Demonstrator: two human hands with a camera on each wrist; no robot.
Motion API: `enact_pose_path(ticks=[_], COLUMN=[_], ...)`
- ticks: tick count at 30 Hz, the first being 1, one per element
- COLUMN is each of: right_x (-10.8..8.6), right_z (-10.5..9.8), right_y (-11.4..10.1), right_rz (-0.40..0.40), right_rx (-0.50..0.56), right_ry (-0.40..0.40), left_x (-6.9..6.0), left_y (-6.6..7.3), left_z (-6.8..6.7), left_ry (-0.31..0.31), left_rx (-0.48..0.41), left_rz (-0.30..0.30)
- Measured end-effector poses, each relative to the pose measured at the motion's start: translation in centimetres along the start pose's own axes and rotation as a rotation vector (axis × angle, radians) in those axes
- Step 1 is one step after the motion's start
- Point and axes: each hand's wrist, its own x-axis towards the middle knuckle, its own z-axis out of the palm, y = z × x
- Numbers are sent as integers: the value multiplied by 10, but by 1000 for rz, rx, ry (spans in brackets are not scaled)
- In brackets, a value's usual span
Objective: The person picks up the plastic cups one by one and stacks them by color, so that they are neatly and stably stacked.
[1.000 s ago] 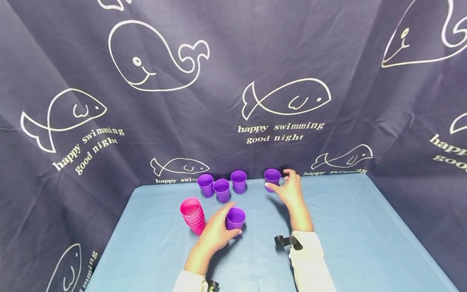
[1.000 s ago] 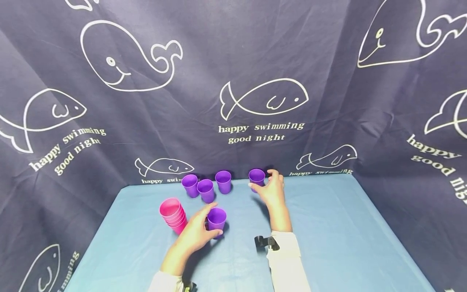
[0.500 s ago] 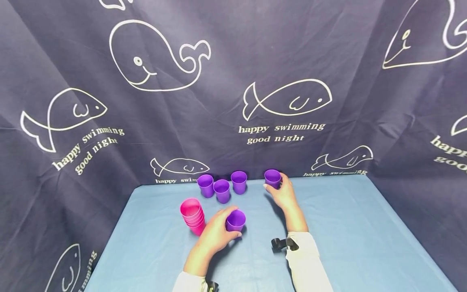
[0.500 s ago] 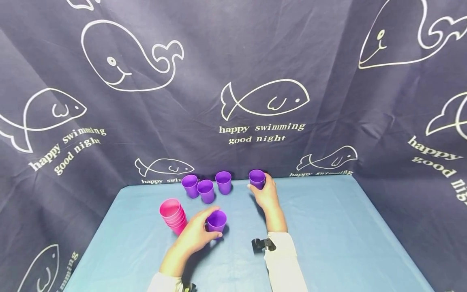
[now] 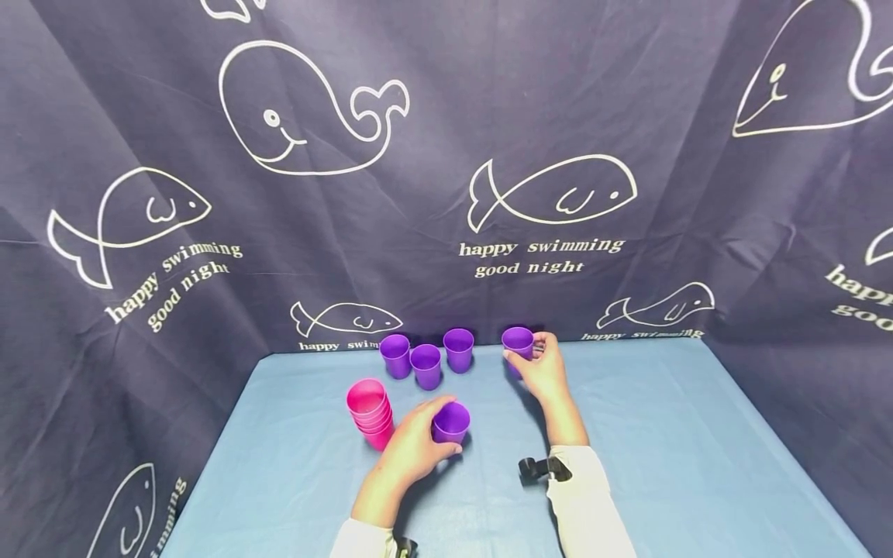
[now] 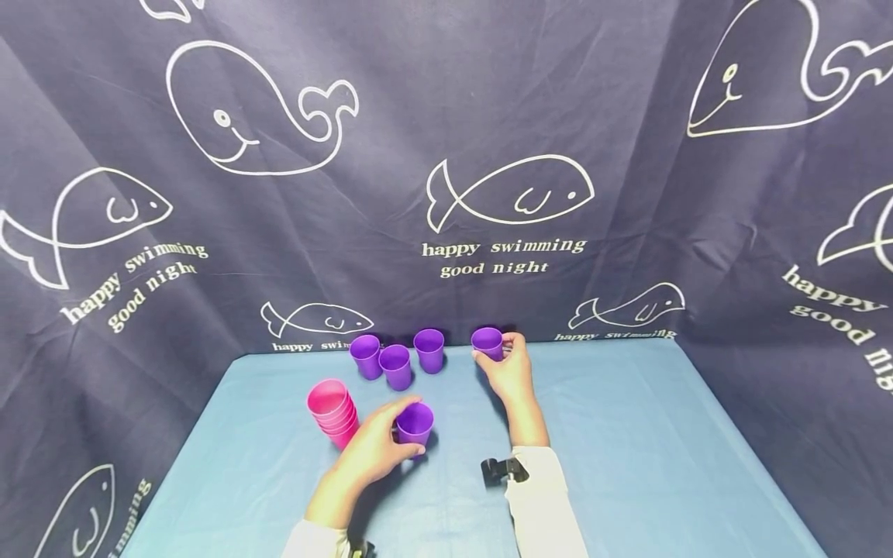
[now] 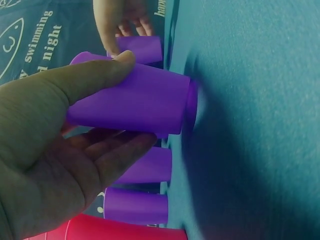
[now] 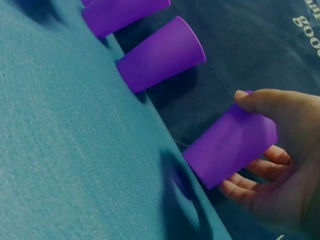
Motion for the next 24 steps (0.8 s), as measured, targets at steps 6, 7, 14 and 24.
enact_pose_path(ticks=[6,7,14,24], right_x=[1,1,-2,-6], right_z=[-2,-2,-2,-3], right_y=[-1,-2,-6,-12], right_rz=[-46,-52,-38,-32], right_rx=[-85,-90,-25,-73], right_ry=[-34,-37,-49,-105], left_x=[0,0,1,0], left_y=[-1,-1,0,-2], left_z=[-1,-1,-2,-1], left_ry=[-1,-2,-17,-11], left_rx=[-9,-9,-2,2], left_rz=[-11,-14,-16,-23])
